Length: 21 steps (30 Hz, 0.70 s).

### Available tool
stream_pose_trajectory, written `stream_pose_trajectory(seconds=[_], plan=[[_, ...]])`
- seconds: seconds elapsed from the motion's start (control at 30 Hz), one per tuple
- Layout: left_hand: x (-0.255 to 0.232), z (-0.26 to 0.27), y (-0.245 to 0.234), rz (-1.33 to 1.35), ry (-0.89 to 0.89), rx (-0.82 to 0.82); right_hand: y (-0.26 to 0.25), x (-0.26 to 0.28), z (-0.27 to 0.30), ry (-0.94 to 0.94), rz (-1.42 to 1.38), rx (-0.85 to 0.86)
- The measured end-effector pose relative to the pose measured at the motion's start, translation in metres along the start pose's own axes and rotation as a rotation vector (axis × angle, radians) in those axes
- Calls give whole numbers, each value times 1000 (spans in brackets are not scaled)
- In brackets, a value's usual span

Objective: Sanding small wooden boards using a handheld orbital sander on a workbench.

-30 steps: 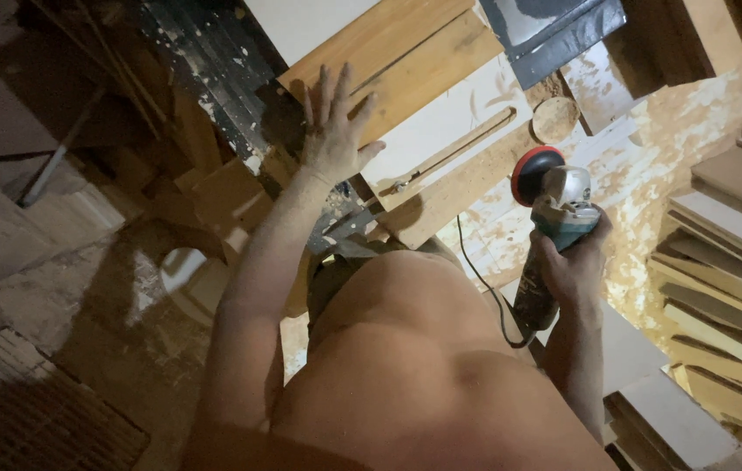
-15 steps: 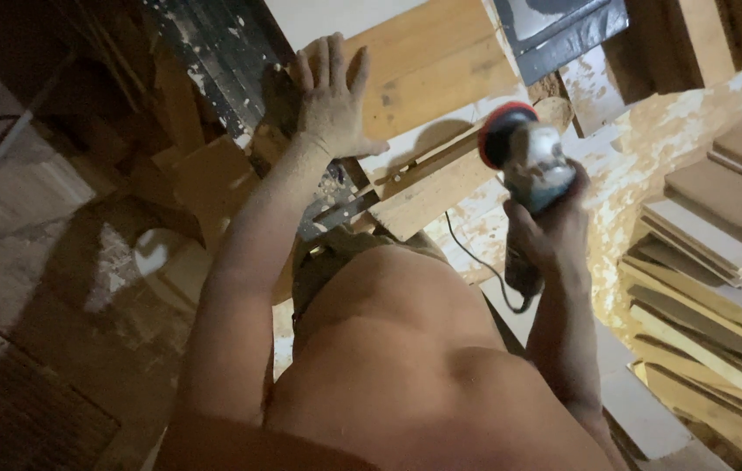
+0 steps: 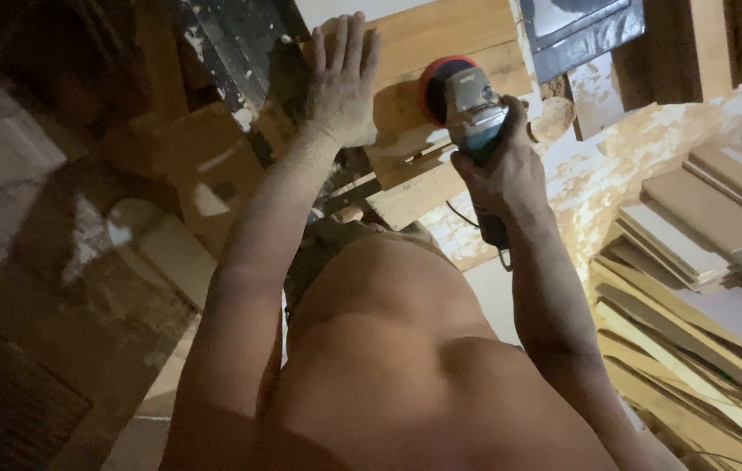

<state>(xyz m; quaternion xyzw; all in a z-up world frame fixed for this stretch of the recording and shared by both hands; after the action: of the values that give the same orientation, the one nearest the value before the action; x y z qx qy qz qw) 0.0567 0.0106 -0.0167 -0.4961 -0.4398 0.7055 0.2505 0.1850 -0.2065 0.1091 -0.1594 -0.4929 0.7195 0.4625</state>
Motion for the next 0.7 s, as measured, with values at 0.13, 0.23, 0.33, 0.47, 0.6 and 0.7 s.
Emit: stream_pose_trajectory(seconds=[0.13,0.23,0.33,0.47,0.6,0.7], plan=[[3,-2,7,3,-33,64,4,21,1,-38,-16,20],[4,-3,6,-7,6,-15,11,10,-8,-80,-45,-15],[0,-5,-2,-5,2,11,7,-22,-22,-45,-48,-68],[-2,-5,-1,27,27,13,-16,-61,-37,90,56,-89],[1,-6,2,26,-32,123,-22,-68,-34,76,-53,-145],[-2,-6,0,12,17,45,-5,-59,-25,111,5,-72]])
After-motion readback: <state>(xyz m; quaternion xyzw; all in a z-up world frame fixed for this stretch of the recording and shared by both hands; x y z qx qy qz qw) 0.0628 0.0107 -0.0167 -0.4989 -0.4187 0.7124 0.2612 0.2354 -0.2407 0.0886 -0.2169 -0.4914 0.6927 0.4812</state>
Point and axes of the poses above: each hand's wrist, its own z-axis away from the middle knuckle, its own y-axis out of the palm, x = y × z, the point moved 6 cm from there along -z, towards the middle knuckle, and after that the axes turned 9 degrees about z, right-handed, at the moved point
